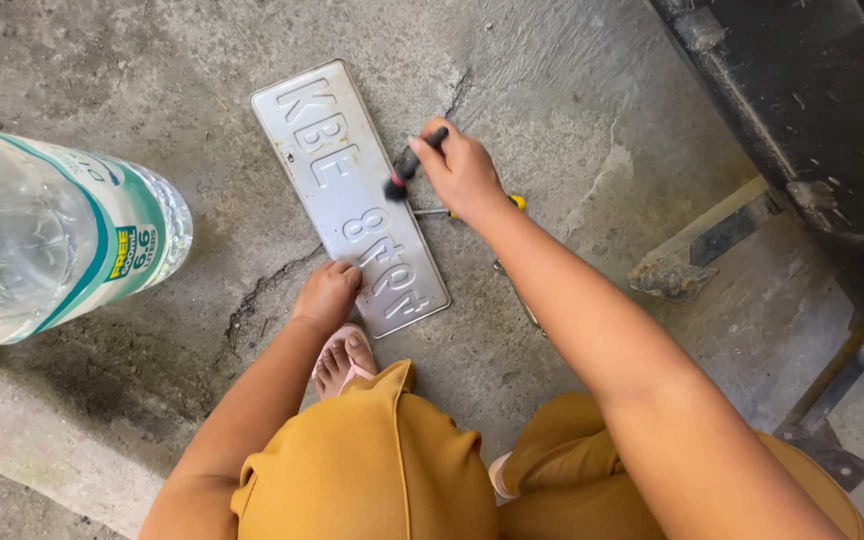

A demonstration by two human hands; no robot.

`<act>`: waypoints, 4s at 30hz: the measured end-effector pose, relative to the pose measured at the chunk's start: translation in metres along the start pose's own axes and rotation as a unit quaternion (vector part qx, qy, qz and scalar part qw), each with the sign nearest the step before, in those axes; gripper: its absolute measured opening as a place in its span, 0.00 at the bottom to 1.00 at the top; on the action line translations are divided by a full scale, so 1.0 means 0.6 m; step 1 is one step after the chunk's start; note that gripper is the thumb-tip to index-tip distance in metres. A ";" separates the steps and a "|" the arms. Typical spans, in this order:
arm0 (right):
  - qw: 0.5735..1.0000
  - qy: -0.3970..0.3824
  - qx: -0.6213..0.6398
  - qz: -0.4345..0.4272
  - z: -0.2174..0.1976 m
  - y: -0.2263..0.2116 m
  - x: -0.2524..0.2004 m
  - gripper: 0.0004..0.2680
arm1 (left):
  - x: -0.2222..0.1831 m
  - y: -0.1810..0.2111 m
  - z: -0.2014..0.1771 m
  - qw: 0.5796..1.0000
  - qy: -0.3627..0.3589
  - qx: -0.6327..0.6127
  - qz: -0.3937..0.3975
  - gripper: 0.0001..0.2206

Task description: Removing, cleaning, and reinstalling a vehicle license plate using a wrench and brush

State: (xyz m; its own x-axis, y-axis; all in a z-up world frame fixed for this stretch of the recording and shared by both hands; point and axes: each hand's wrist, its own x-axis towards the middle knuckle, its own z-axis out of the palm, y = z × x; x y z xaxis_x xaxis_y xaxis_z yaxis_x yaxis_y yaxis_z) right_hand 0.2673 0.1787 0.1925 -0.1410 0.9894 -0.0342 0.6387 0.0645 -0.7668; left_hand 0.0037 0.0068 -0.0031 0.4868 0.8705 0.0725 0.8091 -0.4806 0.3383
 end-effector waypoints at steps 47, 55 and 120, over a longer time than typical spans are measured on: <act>0.993 0.012 -0.013 -0.120 0.007 -0.069 0.074 0.08 | 0.013 0.021 -0.048 0.988 -0.138 -0.051 -0.043 0.05; 0.983 0.039 -0.010 -0.180 0.014 -0.032 0.039 0.05 | -0.007 0.007 0.015 0.999 -0.017 0.016 -0.021 0.08; 0.990 -0.074 0.048 -0.110 -0.034 0.013 -0.094 0.04 | 0.005 0.002 0.005 0.999 0.029 0.011 0.029 0.07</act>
State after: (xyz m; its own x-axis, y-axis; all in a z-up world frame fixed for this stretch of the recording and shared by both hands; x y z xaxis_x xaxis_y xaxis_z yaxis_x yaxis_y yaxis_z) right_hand 0.2955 0.1258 0.2014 -0.3816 0.9228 0.0522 0.5062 0.2560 -0.8236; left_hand 0.0068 0.0084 -0.0053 0.5141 0.8451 0.1465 0.7871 -0.5327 0.3109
